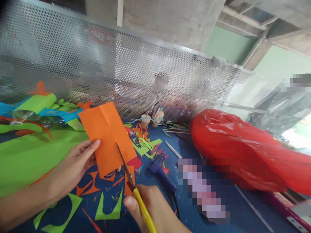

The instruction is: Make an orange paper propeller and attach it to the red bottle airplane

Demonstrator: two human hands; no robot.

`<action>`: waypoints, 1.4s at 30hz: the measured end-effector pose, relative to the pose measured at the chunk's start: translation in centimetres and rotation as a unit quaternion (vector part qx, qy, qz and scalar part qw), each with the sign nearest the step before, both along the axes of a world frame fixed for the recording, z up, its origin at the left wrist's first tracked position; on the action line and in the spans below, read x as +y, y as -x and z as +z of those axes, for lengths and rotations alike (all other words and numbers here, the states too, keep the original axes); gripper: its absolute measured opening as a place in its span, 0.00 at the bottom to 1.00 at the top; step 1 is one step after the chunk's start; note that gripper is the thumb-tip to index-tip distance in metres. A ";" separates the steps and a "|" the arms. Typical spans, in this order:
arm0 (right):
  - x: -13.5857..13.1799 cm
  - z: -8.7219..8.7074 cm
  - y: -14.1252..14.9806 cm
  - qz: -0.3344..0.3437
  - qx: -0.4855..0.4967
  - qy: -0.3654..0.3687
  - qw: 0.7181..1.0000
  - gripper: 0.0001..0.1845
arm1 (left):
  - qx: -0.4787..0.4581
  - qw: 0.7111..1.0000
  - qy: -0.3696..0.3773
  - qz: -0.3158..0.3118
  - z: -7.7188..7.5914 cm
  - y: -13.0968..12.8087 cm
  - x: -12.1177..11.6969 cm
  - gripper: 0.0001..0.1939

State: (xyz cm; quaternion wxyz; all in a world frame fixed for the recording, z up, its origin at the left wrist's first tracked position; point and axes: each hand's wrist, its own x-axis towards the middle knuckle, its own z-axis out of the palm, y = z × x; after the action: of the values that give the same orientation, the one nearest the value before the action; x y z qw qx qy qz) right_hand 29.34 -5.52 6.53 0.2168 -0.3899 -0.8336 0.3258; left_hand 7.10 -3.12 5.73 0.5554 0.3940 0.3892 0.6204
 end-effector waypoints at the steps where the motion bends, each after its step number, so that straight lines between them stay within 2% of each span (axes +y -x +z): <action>1: 0.1 0.1 -0.1 0.006 -0.002 0.002 1.000 0.37 | 0.000 1.000 0.000 0.000 0.0 0.0 0.0 0.14; 8: 0.9 0.4 -0.8 0.067 0.001 -0.018 0.998 0.35 | 0.020 0.999 0.023 -0.013 -0.3 -0.1 0.6 0.15; 13: 0.9 0.2 -1.0 0.088 -0.003 -0.015 0.996 0.34 | 0.067 0.997 0.033 -0.025 -0.4 -0.5 0.3 0.16; 18: 1.0 -0.4 -1.0 0.078 0.012 -0.030 0.996 0.35 | 0.093 0.994 0.024 -0.049 -0.2 -0.9 -0.5 0.19; 23: 1.2 -0.9 -1.1 0.086 0.016 -0.005 0.996 0.34 | 0.102 0.993 0.024 -0.058 0.0 -1.2 -1.0 0.18; 31: 1.1 -0.4 -0.6 0.082 0.029 -0.032 0.996 0.34 | 0.076 0.993 0.028 -0.083 0.3 -1.4 -1.2 0.17; 42: 1.0 -1.1 -0.3 0.028 0.004 -0.033 0.999 0.35 | 0.053 0.994 0.039 -0.088 0.3 -1.4 -1.2 0.15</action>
State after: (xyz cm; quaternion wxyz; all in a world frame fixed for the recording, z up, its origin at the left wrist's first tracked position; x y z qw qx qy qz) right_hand 29.65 -4.52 5.46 0.2237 -0.3576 -0.8536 0.3056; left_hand 8.53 -4.35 5.99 0.6016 0.4369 0.4056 0.5317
